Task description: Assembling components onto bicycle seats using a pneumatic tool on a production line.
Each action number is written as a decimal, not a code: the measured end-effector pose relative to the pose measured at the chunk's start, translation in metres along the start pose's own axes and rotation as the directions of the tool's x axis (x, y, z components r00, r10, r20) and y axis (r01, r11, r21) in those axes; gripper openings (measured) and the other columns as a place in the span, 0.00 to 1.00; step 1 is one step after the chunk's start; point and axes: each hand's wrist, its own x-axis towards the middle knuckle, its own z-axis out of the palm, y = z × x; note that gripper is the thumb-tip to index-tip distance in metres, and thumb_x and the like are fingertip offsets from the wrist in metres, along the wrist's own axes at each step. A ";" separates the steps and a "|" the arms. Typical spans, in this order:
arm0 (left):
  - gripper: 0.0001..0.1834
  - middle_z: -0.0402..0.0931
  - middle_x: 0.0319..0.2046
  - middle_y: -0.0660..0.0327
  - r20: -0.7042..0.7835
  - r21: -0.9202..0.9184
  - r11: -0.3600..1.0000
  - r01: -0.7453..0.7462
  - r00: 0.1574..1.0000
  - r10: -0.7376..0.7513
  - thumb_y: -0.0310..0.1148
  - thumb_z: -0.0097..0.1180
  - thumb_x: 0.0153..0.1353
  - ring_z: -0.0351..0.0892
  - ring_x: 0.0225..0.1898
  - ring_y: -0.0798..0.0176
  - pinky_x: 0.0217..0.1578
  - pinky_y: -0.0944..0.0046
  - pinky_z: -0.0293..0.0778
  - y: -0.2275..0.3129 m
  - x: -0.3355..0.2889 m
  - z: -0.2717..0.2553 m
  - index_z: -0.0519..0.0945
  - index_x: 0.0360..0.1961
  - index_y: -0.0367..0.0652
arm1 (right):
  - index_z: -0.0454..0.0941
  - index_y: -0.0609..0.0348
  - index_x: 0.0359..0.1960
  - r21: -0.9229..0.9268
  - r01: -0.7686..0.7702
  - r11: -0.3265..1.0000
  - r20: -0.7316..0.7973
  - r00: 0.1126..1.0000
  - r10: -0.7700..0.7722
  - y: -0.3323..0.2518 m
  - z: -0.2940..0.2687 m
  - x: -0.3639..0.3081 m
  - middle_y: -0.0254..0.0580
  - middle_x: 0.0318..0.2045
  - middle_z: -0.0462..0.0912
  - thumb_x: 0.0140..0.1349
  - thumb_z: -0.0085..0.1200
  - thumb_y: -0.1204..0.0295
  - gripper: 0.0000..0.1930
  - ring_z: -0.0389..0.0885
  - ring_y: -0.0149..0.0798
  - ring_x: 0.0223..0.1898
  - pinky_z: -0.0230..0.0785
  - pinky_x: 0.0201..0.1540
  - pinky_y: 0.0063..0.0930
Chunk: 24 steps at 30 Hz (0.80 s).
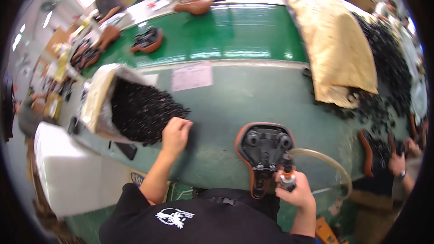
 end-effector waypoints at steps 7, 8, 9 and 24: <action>0.11 0.83 0.34 0.63 0.696 -0.710 -0.047 0.703 0.691 -0.194 0.35 0.55 0.79 0.82 0.30 0.71 0.33 0.70 0.79 0.094 -0.046 0.003 0.83 0.51 0.40 | 0.65 0.60 0.46 0.354 0.541 0.763 -0.213 0.841 -0.498 -0.079 0.018 -0.016 0.59 0.45 0.79 0.57 0.67 0.76 0.22 0.83 0.37 0.27 0.80 0.32 0.31; 0.11 0.83 0.34 0.63 0.764 -0.645 -0.165 0.746 0.636 -0.110 0.34 0.55 0.79 0.82 0.30 0.71 0.33 0.70 0.79 0.109 -0.050 0.006 0.82 0.53 0.39 | 0.64 0.58 0.46 0.397 0.656 0.642 -0.264 0.751 -0.605 -0.085 0.029 -0.008 0.54 0.43 0.77 0.60 0.67 0.74 0.21 0.81 0.37 0.26 0.80 0.33 0.33; 0.13 0.83 0.35 0.62 0.812 -0.560 -0.301 0.772 0.584 -0.014 0.32 0.54 0.79 0.83 0.31 0.68 0.35 0.69 0.79 0.122 -0.051 0.007 0.82 0.57 0.38 | 0.64 0.57 0.46 0.411 0.722 0.556 -0.307 0.684 -0.661 -0.094 0.042 0.002 0.51 0.42 0.76 0.62 0.64 0.75 0.19 0.80 0.37 0.25 0.80 0.34 0.35; 0.12 0.81 0.48 0.50 0.566 -0.785 -0.086 0.614 0.766 0.305 0.16 0.61 0.69 0.88 0.43 0.57 0.46 0.61 0.86 0.145 -0.047 0.042 0.86 0.52 0.30 | 0.65 0.55 0.49 0.318 0.833 0.453 -0.130 0.511 -0.849 -0.104 0.058 0.029 0.46 0.40 0.78 0.61 0.56 0.83 0.19 0.84 0.38 0.27 0.83 0.34 0.40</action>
